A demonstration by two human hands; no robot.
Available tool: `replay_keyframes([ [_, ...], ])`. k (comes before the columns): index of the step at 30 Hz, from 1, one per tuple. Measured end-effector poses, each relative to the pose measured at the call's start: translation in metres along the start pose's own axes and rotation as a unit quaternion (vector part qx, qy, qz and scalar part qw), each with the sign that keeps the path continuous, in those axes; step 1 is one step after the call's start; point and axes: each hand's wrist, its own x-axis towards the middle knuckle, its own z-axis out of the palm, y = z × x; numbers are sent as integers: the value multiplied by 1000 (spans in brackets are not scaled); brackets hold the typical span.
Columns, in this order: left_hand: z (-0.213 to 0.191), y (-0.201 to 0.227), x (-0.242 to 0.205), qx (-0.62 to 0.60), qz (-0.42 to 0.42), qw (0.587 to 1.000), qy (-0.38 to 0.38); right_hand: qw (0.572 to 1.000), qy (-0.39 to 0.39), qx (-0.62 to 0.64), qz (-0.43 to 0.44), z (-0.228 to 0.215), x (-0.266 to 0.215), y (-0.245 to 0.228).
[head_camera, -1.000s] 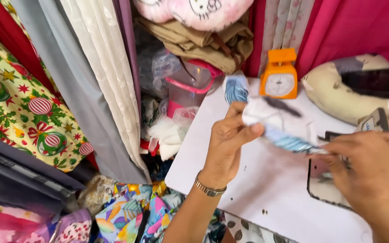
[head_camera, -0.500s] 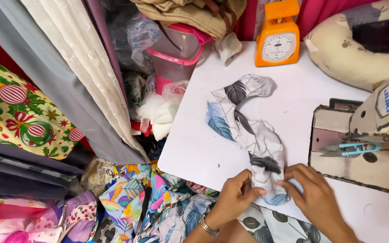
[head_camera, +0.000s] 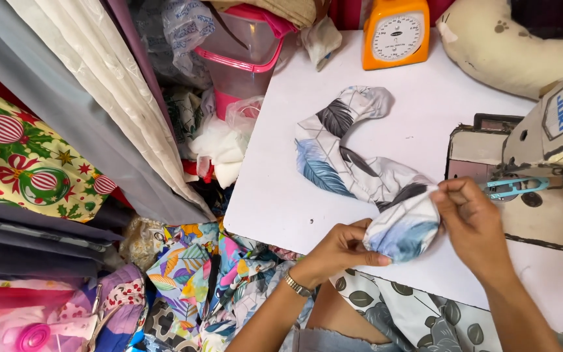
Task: The person prepares and smooths a piece of fabric for a pillow case, aligning the edges and flattening the material by hand on a workspace near a sewing machine.
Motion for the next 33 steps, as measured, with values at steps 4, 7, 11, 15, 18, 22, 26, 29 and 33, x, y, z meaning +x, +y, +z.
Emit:
replay_keyframes([
  [4,22,5,5,-137,41,984,107,967,-49,38,245,3,-17,-41],
  [7,21,-25,14,-188,45,977,85,979,-12,132,152,16,-48,4],
  [11,30,-15,18,-310,44,949,33,980,78,159,92,17,-48,6],
  [15,31,-7,18,-428,15,902,61,976,120,145,107,10,-45,8],
  [18,25,-23,6,-519,26,853,44,950,144,266,75,-5,-47,44],
  [22,37,14,0,-521,100,848,-2,943,154,294,-6,-11,-46,58],
  [26,49,4,4,-243,60,966,63,969,125,14,-211,6,-55,-20],
  [29,50,5,7,-178,99,978,51,963,81,-132,-222,10,-54,-60],
  [33,31,-3,7,-98,69,993,19,984,115,-83,-107,3,-51,-60],
])
